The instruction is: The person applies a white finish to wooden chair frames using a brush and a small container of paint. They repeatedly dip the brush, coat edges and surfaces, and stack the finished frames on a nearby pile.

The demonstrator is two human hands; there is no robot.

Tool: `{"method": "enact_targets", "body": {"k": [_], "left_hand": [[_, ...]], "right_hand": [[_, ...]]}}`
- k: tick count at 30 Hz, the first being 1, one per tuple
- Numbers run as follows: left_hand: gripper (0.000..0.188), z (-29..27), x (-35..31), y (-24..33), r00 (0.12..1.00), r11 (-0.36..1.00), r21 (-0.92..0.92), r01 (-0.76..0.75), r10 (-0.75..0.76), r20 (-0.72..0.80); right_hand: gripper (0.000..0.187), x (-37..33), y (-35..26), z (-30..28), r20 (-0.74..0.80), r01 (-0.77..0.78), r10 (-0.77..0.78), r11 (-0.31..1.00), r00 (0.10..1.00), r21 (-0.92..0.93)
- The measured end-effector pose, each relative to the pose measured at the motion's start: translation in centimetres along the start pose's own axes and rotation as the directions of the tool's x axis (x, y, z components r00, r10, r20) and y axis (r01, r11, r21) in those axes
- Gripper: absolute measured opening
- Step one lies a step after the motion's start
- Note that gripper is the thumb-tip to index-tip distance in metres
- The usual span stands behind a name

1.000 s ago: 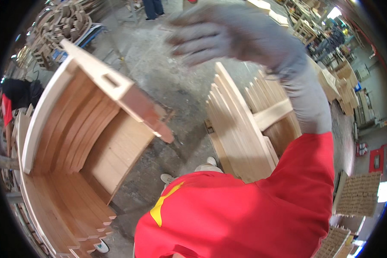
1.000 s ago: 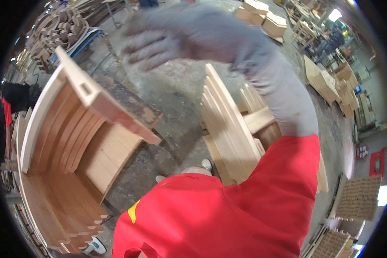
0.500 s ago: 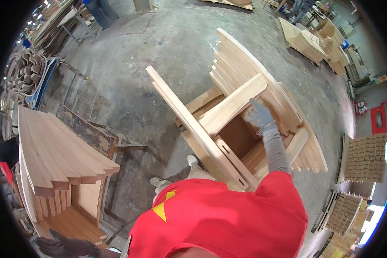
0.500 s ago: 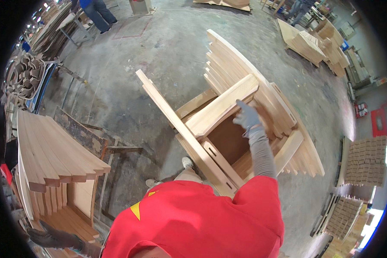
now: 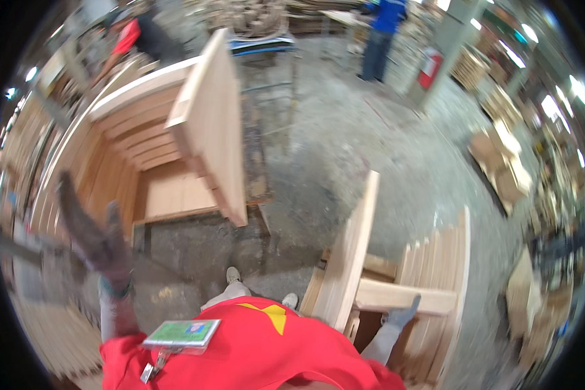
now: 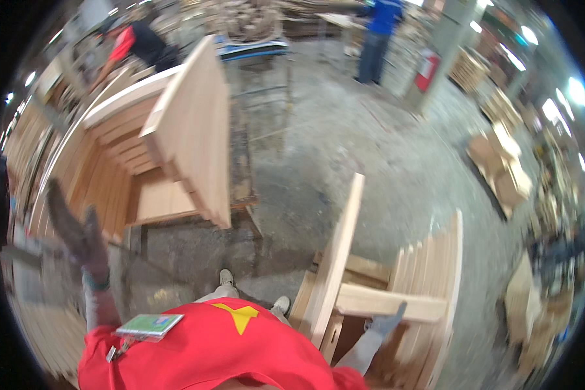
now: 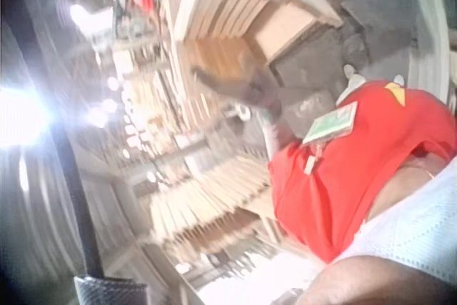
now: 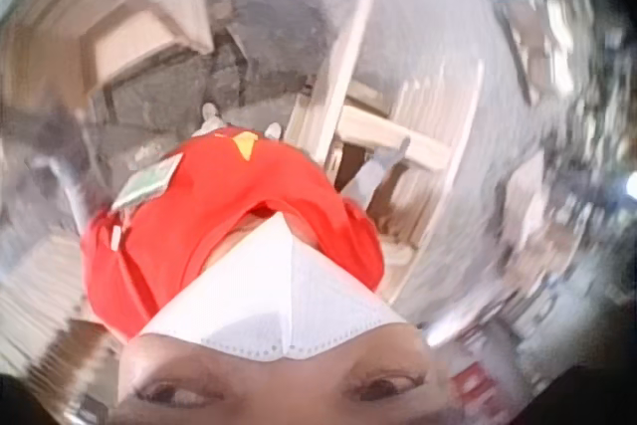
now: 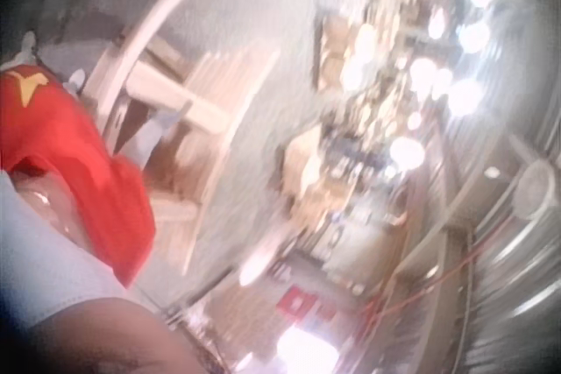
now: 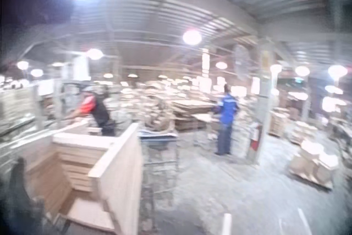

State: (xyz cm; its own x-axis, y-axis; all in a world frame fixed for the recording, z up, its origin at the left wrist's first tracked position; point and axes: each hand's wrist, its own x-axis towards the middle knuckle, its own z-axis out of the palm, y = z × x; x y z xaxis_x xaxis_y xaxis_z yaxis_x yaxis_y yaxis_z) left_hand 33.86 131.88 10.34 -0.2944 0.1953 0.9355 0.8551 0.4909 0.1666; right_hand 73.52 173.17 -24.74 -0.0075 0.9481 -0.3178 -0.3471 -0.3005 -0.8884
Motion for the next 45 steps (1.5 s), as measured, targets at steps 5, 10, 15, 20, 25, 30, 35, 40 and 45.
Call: {"method": "enact_targets", "body": {"k": [5, 10, 15, 20, 25, 30, 35, 40, 45], "left_hand": [[0.071, 0.9, -2.6, 1.2, 0.996, 0.985, -0.175, 0.005, 0.01, 0.09], [0.076, 0.1, -4.8, 3.9, 0.884, 0.806, -0.547, 0.224, 0.068, 0.462], [0.093, 0.0, -9.3, 3.7, 0.696, 0.65, -0.613, 0.449, 0.175, 0.696], [0.108, -5.6, -12.3, -1.3, 0.674, 0.534, -0.59, 0.605, 0.051, 0.737], [0.095, -14.3, -13.0, -9.1, 0.663, 0.22, -0.637, 0.739, -0.405, 0.629], [0.058, -25.0, -11.4, -14.3, 0.618, 0.474, -0.511, 0.717, -0.771, 0.153], [0.043, -32.4, -7.0, -19.0, 0.611, 0.65, -0.372, 0.663, -0.757, -0.233], [0.045, -33.6, -3.5, -22.7, 0.619, 0.705, -0.17, 0.689, -0.694, -0.368], [0.048, -30.0, 1.1, -25.3, 0.68, 0.7, -0.109, 0.706, -0.713, -0.173]], "right_hand": [[0.066, -0.3, -4.5, 4.1, 0.167, 0.506, -0.481, 0.775, 0.861, -0.379], [0.058, 0.4, -14.1, 13.3, 0.203, 0.757, -0.753, 0.65, 0.626, 0.075], [0.05, -9.1, -22.9, 27.1, 0.449, 0.792, -0.783, 0.567, 0.431, 0.227], [0.063, -24.0, -22.8, 41.1, 0.15, 0.976, -0.987, 0.033, 0.066, -0.216], [0.058, -37.1, -18.7, 51.9, 0.175, 0.975, -0.96, 0.221, 0.219, -0.004], [0.039, -49.8, -13.8, 56.8, 0.597, -0.091, -0.629, 0.646, 0.498, 0.758], [0.028, -51.7, -8.1, 61.7, 0.905, -0.395, -0.405, 0.817, 0.128, 0.421], [0.022, -51.5, -1.7, 66.3, 0.951, -0.353, -0.309, 0.893, -0.03, 0.279], [0.021, -50.5, 3.3, 71.5, 0.994, -0.579, -0.104, 0.813, -0.037, 0.063]]}}
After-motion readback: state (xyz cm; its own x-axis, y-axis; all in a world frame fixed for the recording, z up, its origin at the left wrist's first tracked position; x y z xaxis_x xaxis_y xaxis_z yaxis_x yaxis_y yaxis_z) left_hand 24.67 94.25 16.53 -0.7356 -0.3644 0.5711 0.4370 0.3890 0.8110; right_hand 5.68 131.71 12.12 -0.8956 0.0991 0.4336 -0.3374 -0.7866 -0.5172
